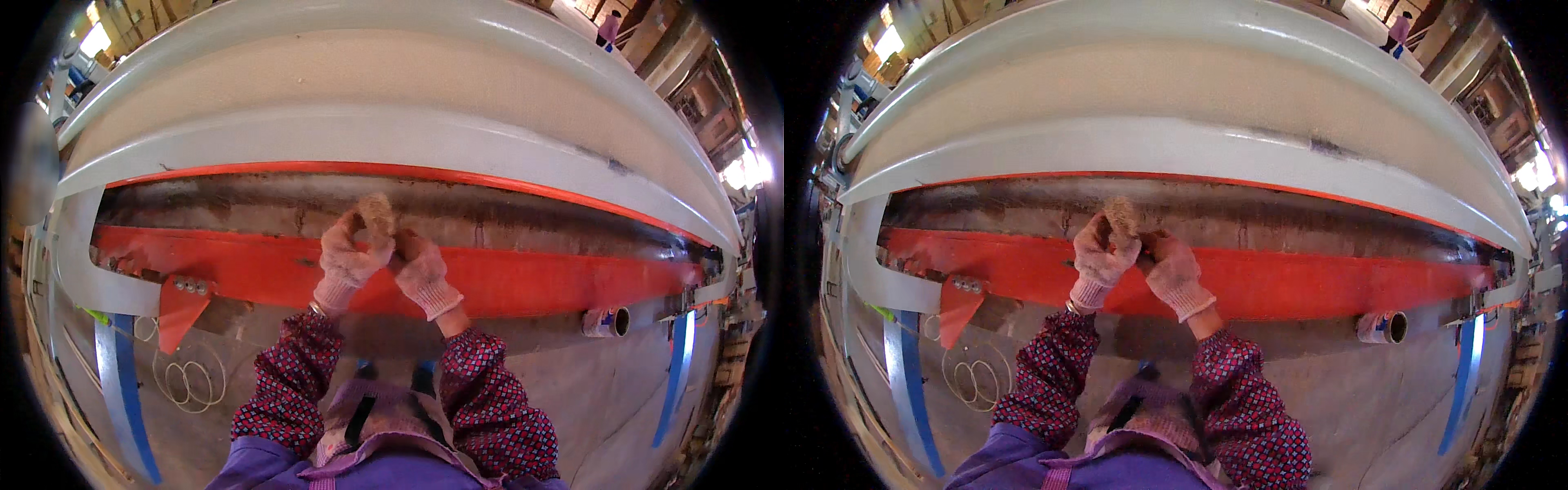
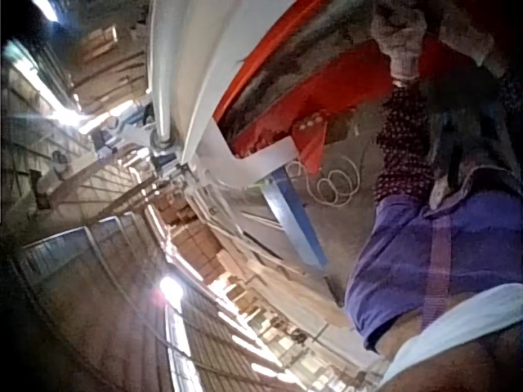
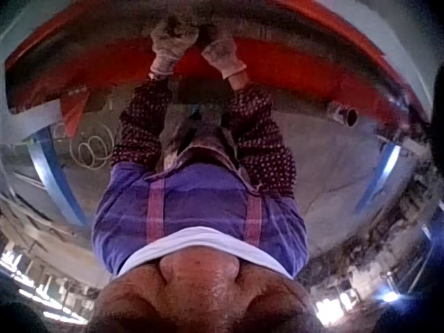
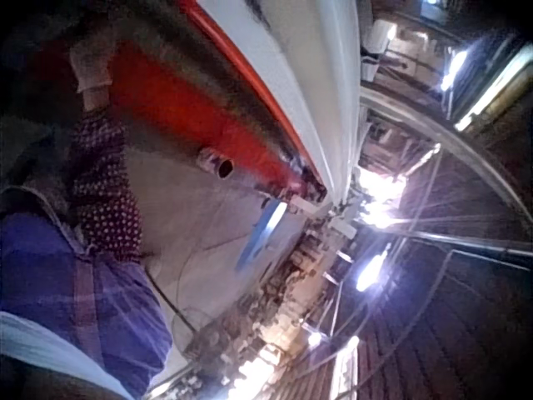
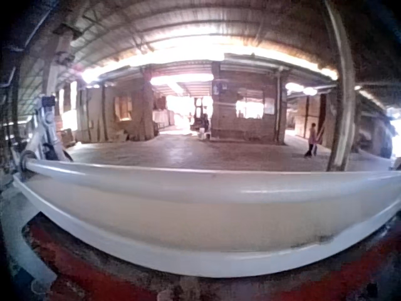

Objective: The person pours liquid from a can into a plastic bottle, then uses a brush and a cloth to scrub and wipe the orange and white surfaces of a large industrial machine. They move around the machine, cleaning different sections and occasionally picking up wood pieces.

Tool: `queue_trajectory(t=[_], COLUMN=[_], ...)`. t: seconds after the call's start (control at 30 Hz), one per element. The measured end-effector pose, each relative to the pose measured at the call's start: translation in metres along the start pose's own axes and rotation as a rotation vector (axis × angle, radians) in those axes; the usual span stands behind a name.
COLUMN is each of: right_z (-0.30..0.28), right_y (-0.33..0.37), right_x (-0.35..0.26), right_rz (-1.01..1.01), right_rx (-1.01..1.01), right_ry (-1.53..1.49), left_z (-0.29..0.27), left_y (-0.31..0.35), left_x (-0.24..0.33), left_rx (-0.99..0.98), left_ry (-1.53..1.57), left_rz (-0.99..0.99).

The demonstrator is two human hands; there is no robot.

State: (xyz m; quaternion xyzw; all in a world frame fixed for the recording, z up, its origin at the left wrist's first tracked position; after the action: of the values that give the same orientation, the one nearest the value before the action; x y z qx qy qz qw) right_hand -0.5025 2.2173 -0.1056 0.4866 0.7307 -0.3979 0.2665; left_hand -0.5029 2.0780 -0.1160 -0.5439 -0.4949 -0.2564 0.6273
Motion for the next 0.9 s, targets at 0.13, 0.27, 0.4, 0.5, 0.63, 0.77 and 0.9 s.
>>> queue_trajectory(t=[0.13,0.27,0.4,0.5,0.63,0.77,0.9], right_z=[0.012,0.014,0.001,0.004,0.012,0.0,-0.007], right_y=[0.008,0.021,0.017,0.023,0.026,0.04,0.031], right_x=[0.031,0.041,0.025,0.028,0.04,0.016,0.014], right_rz=[0.103,0.025,-0.082,-0.057,0.272,-0.186,-0.208], right_rx=[0.063,0.139,0.106,0.103,0.096,0.247,0.097], right_ry=[-0.459,-0.411,-0.403,-0.263,-0.606,0.017,0.135], left_z=[0.007,0.017,0.015,0.018,0.011,0.026,0.022], left_y=[-0.012,-0.002,0.004,0.003,0.012,0.014,0.01], left_x=[0.044,0.03,0.029,0.033,0.018,0.026,0.033], left_rx=[-0.126,-0.098,-0.08,-0.11,-0.082,-0.116,-0.142], left_ry=[-0.011,-0.104,-0.085,-0.1,-0.013,0.031,0.189], left_rz=[0.141,0.094,0.151,0.107,0.102,-0.124,-0.109])
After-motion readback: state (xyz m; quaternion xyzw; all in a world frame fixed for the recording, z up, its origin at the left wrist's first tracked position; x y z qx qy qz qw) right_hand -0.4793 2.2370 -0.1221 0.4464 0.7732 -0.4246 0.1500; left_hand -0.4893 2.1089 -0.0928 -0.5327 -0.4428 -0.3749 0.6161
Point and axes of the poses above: each hand's wrist, its own y-axis away from the middle knuckle, its own z-axis out of the palm, x = y × z, the point moved 7 cm from there along -y, towards the middle knuckle, and after that the axes turned 7 degrees about x, right-handed, at the moved point
